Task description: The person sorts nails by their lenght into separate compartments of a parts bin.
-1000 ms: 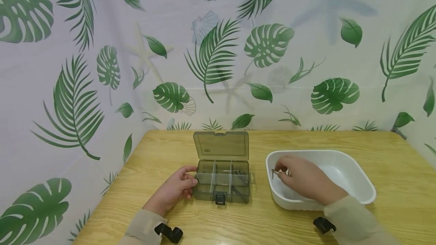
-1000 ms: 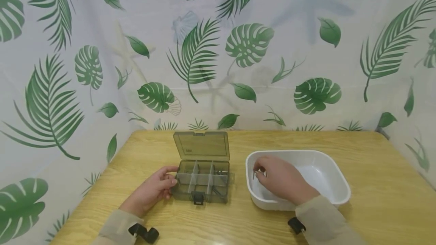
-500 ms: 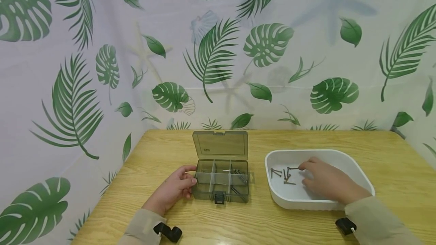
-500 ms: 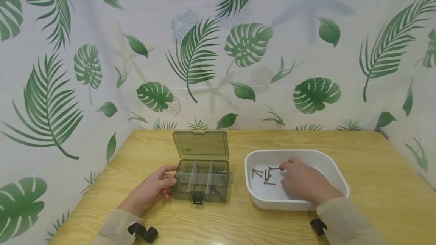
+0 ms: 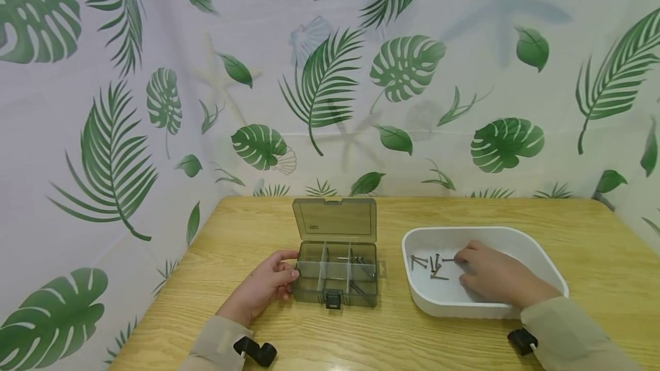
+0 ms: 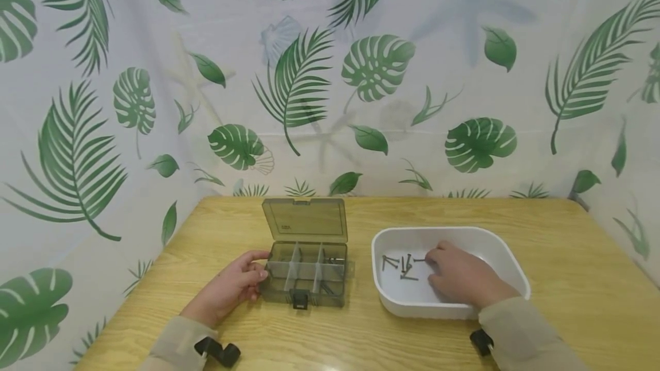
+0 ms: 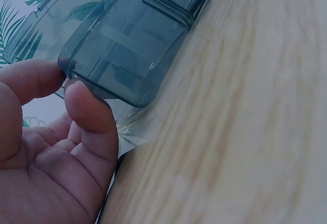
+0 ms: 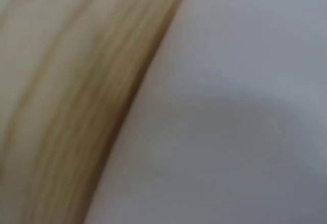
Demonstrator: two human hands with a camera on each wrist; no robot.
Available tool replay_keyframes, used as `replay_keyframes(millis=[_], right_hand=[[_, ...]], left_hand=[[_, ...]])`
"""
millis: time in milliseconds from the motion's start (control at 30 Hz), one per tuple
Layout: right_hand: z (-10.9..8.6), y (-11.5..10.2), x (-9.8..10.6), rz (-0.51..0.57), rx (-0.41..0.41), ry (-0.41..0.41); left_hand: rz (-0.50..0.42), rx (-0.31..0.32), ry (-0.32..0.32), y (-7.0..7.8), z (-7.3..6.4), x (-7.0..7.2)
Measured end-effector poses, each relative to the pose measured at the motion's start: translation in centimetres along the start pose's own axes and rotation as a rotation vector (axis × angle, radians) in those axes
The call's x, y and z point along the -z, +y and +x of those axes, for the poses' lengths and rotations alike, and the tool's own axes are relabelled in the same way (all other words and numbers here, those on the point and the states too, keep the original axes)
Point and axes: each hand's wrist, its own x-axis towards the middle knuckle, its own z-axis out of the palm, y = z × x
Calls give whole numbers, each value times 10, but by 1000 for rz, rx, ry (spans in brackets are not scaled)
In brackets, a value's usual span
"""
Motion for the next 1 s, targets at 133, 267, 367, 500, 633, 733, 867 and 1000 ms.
replay_keyframes(millis=[133, 267, 367, 500, 633, 733, 867, 1000], right_hand=[[-1, 1, 0, -6, -15, -10], [-2, 2, 1, -13, -24, -51], [-2, 4, -1, -17, -26, -73], [-3, 5, -1, -16, -25, -84], [-4, 4, -2, 4, -42, -75], [-4, 2, -3, 24, -52, -27], [-3, -6, 0, 52, -31, 47], [-1, -21, 6, 65, 11, 97]], left_hand=[[0, -6, -6, -1, 0, 0], [-1, -7, -5, -2, 1, -1], [-2, -4, 0, -3, 1, -1], [-2, -6, 2, -4, 1, -1], [-2, -9, -1, -3, 0, -2], [-1, -5, 0, -3, 0, -2], [0, -2, 6, -2, -1, -2], [4, -7, 9, -3, -2, -2]])
